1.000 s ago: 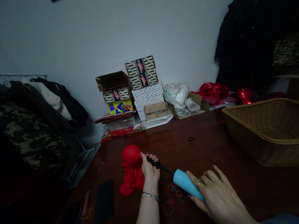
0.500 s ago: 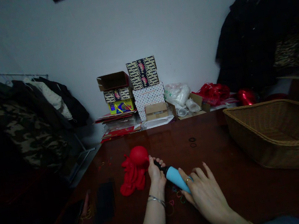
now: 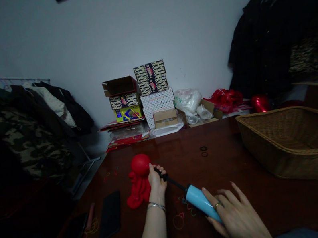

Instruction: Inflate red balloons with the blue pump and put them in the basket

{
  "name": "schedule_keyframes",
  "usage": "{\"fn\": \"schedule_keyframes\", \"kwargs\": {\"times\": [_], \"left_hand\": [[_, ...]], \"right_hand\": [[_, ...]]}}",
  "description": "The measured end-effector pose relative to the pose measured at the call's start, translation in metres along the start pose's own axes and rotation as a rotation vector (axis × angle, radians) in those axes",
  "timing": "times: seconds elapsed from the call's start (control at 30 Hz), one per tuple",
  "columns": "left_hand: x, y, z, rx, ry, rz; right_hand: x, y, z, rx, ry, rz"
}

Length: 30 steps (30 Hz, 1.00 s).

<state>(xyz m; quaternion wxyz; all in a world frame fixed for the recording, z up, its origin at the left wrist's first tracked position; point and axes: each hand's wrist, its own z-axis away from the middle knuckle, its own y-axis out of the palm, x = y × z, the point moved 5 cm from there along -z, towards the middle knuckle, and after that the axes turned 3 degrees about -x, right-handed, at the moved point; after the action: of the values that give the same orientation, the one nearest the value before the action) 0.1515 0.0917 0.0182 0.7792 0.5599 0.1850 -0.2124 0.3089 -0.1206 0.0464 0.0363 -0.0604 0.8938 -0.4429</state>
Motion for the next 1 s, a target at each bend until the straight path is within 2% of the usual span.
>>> {"fn": "schedule_keyframes", "kwargs": {"times": [0.2,0.47,0.63,0.83,1.0], "left_hand": [[0.009,-0.001,0.005,0.007,-0.009,0.017],[0.028,0.001,0.024,-0.040,0.004,-0.071],[0.039,-0.002,0.030,-0.044,-0.012,-0.140],[0.030,-0.005,0.021,-0.082,0.031,-0.135],[0.017,-0.006,0.008,-0.077,0.026,-0.087]], "right_hand": [[-0.003,-0.002,0.000,-0.024,0.004,0.029],[0.011,0.006,-0.028,0.173,0.080,0.026],[0.018,0.013,-0.043,0.238,0.092,0.023],[0.022,0.014,-0.040,0.234,0.096,0.005],[0.013,0.010,-0.024,0.151,0.055,0.013]]}}
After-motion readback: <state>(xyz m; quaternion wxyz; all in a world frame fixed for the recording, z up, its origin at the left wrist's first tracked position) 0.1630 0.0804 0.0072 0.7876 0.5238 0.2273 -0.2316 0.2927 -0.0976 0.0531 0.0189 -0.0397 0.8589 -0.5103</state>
